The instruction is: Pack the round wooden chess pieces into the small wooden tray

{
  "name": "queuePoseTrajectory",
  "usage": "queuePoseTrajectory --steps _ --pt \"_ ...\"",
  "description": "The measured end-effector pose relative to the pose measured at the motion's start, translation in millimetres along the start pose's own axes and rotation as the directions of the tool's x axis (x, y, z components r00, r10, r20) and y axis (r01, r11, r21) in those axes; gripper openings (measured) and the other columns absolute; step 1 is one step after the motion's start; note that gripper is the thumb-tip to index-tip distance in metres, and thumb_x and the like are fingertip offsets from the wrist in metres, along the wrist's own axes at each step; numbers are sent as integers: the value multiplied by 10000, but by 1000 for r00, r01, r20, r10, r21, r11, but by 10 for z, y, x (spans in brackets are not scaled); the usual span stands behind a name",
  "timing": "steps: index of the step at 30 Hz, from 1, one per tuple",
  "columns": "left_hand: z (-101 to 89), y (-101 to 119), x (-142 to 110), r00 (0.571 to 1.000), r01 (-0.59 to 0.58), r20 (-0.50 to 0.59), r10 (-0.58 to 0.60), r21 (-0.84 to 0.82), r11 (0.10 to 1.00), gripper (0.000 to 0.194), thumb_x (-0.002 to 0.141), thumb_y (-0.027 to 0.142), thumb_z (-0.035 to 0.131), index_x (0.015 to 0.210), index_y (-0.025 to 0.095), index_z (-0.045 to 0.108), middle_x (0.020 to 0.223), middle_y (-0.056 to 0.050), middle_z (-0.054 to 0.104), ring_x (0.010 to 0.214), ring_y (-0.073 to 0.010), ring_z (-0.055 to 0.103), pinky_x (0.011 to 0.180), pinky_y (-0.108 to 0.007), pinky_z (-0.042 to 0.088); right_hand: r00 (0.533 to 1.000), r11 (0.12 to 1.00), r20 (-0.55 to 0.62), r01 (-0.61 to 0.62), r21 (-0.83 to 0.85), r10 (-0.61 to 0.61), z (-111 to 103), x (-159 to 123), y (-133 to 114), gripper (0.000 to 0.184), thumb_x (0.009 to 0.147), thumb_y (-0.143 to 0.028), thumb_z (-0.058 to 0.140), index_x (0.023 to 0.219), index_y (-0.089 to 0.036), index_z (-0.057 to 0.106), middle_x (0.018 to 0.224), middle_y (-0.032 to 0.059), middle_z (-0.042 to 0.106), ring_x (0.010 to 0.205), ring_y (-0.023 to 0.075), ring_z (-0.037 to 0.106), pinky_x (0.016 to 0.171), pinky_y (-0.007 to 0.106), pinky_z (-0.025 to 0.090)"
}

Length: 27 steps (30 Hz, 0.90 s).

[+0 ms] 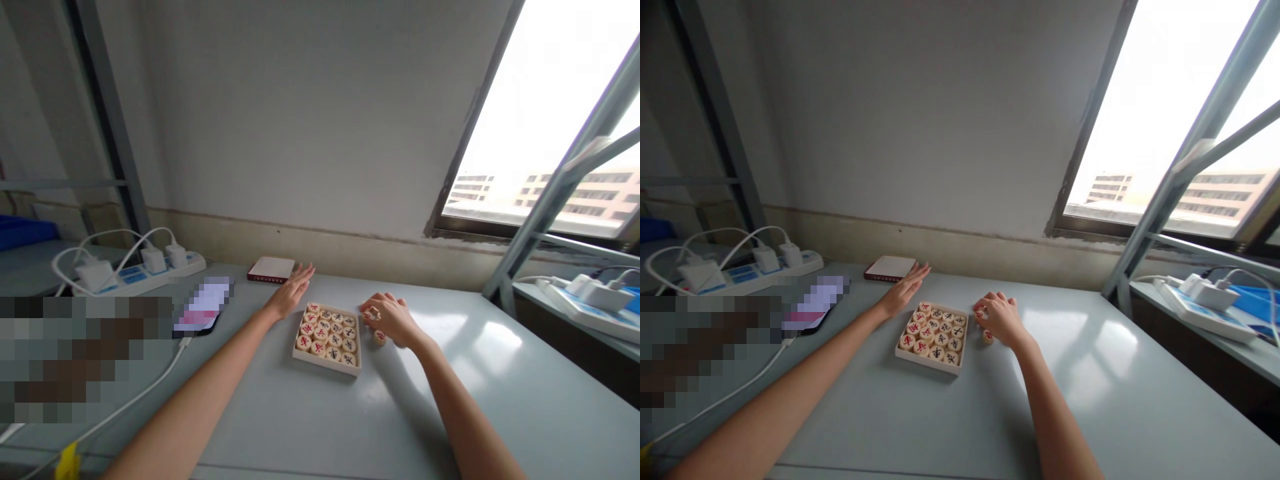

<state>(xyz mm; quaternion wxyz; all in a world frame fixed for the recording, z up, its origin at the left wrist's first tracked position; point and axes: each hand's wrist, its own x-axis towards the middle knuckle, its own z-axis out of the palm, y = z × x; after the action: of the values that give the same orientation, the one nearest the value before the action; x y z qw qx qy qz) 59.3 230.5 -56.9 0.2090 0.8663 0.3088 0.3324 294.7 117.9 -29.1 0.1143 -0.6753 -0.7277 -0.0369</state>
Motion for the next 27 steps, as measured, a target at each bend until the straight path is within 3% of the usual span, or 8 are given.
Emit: queuePoseTrajectory --steps 4,6,9,11,15,19,24,27 --pt "-25 61 -19 982 -177 3 191 396 901 487 889 301 223 1355 169 178 1432 -17 143 1322 -147 18 1086 -369 72 999 992 -29 41 124 -37 -47 15 -110 251 745 -172 552 969 -271 607 1020 38 567 993 236 461 823 403 323" --pt "-14 108 -15 971 -205 1 240 527 825 494 889 278 239 1363 189 132 1436 -16 117 1323 -157 19 1082 -392 79 989 957 6 138 254 -145 -67 11 -226 285 737 -171 566 997 -285 592 1027 23 560 966 209 483 832 384 347" --pt "8 147 -14 960 -231 27 279 643 730 508 882 250 272 1364 215 118 1437 -19 108 1323 -169 38 1075 -414 95 919 841 79 316 440 -386 -60 -15 -427 337 716 -155 595 1031 -275 580 1043 17 557 948 172 507 834 314 386" --pt "15 147 -20 957 -237 40 288 680 694 512 877 238 287 1363 225 124 1437 -21 105 1322 -173 50 1072 -418 107 882 789 83 369 491 -464 -25 -38 -532 384 701 -117 595 1057 -260 570 1077 25 549 981 167 501 857 294 384" --pt "9 122 -36 956 -226 30 290 707 670 508 877 230 289 1361 233 135 1439 -24 103 1323 -180 58 1067 -430 113 901 818 66 356 451 -429 55 -55 -620 363 689 -117 607 1030 -235 578 1105 44 540 1017 189 479 888 332 363" --pt "3 128 -36 953 -234 24 303 693 682 500 872 221 307 1352 239 171 1436 -33 141 1321 -193 77 1058 -462 109 925 856 39 333 396 -378 40 -29 -564 234 708 -249 629 939 -240 590 1013 34 559 953 194 493 838 347 371" --pt "-2 164 -20 968 -167 -57 245 581 796 353 870 274 318 1182 202 468 1330 -64 378 1228 -199 325 1013 -410 264 982 952 41 167 256 -183 -134 -11 -295 206 714 -360 610 886 -251 584 921 27 561 906 210 480 807 381 351" --pt "2 140 -13 983 -69 -106 151 549 833 308 852 288 344 1051 197 562 1232 -64 477 1131 -188 432 962 -364 337 987 985 139 62 162 -85 -200 -36 -117 219 717 -338 589 908 -231 583 951 55 554 958 230 462 824 386 343"
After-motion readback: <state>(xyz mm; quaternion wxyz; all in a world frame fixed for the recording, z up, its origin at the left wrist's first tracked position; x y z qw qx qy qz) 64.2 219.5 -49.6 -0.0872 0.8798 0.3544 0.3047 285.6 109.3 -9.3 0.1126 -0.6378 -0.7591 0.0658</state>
